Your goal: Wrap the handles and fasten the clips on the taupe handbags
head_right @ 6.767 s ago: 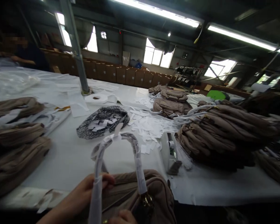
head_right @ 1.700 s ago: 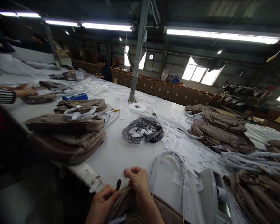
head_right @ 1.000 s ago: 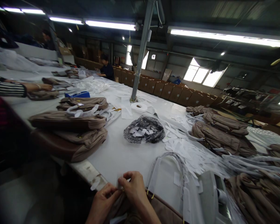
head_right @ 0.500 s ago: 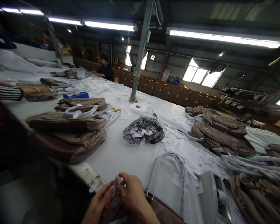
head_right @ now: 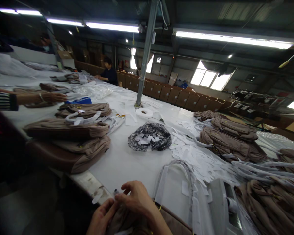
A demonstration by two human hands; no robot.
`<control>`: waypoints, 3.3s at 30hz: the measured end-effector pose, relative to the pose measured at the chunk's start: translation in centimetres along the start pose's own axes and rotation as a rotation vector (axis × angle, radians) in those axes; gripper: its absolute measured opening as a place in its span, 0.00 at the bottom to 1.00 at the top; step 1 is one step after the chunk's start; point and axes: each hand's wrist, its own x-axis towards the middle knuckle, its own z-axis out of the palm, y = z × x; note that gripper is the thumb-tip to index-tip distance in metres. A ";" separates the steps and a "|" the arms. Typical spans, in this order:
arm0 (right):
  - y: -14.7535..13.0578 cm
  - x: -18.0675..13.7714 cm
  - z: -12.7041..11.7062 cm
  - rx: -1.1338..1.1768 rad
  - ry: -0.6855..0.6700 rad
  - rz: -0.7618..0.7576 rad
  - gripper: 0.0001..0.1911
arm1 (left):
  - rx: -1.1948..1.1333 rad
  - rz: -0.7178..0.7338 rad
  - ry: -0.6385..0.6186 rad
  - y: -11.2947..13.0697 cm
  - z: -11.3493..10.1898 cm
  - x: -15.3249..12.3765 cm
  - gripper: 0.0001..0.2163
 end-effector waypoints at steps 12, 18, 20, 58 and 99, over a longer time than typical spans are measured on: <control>1.3 0.5 1.2 0.005 0.060 -0.054 0.10 | -0.142 -0.045 -0.046 0.2 0.4 0.8 0.19; 1.2 0.1 1.3 0.090 0.086 -0.029 0.10 | -0.143 -0.077 -0.008 -2.3 -0.8 2.0 0.14; 1.0 0.0 1.2 0.103 0.116 -0.013 0.11 | -0.111 -0.065 0.013 -2.8 -1.0 2.3 0.13; 1.6 0.3 1.5 0.122 0.183 0.051 0.07 | -0.284 -0.115 -0.005 -3.2 0.3 1.7 0.13; 4.0 0.8 3.2 0.490 0.184 0.113 0.23 | 0.224 -0.015 -0.212 -0.6 0.2 1.4 0.17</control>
